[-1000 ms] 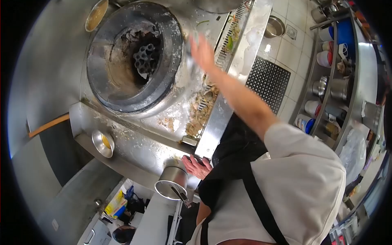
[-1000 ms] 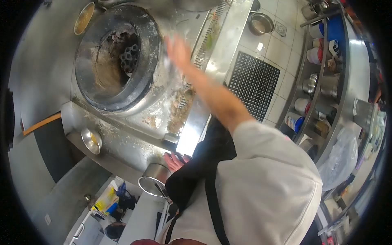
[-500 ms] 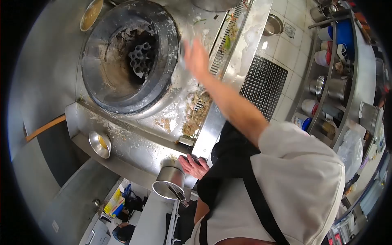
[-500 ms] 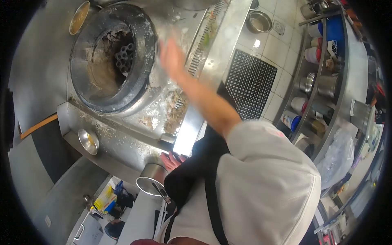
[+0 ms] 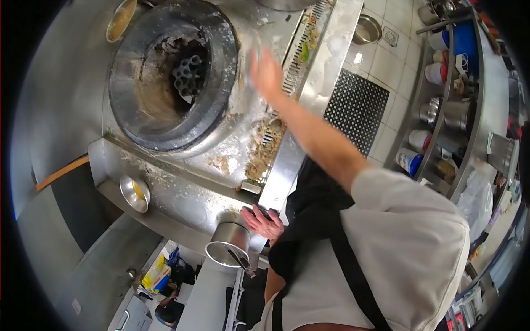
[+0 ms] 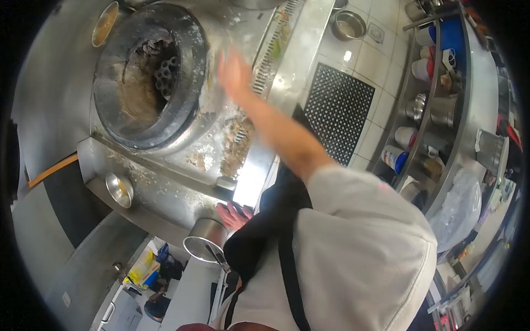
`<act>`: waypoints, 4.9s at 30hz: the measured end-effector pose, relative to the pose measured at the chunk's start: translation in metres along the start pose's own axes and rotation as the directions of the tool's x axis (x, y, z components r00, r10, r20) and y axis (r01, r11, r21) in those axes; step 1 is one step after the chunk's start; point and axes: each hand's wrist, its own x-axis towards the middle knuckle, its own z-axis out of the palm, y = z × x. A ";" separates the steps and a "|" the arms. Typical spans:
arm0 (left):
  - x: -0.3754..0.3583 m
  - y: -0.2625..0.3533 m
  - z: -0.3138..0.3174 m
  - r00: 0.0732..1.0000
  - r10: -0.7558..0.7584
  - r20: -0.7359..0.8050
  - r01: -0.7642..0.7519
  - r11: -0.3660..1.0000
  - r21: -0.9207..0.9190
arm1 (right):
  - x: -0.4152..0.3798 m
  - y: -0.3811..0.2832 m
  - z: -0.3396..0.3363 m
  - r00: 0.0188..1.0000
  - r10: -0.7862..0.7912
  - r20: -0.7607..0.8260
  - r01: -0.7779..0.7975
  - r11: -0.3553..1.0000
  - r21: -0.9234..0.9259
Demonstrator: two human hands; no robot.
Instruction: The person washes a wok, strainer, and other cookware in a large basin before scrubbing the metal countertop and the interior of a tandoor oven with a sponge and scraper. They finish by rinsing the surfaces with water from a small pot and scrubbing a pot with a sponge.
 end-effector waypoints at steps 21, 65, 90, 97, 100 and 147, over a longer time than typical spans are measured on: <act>-0.008 0.001 -0.004 0.998 -0.025 0.049 0.025 1.000 0.013 | 0.064 0.019 0.017 0.997 0.049 0.054 -0.052 0.997 0.054; 0.008 -0.002 -0.001 0.976 -0.171 0.136 0.157 0.981 0.112 | 0.274 -0.121 0.107 0.737 -0.378 0.561 0.234 0.921 0.313; 0.005 -0.001 -0.011 0.982 -0.181 0.046 0.178 0.981 0.077 | 0.152 0.013 0.057 0.925 0.056 0.377 -0.253 0.829 0.499; -0.009 0.001 -0.017 0.975 -0.222 0.013 0.221 0.974 0.042 | -0.178 -0.011 0.052 0.758 0.603 0.249 -0.628 0.572 0.527; -0.013 -0.004 -0.016 0.981 -0.189 -0.053 0.189 0.982 0.014 | -0.151 0.008 -0.021 0.890 0.382 0.247 -0.454 0.774 0.441; 0.191 -0.079 0.012 0.662 -0.746 -0.069 0.748 0.663 0.015 | 0.122 -0.404 0.452 -0.248 -0.451 0.858 0.969 -0.102 0.227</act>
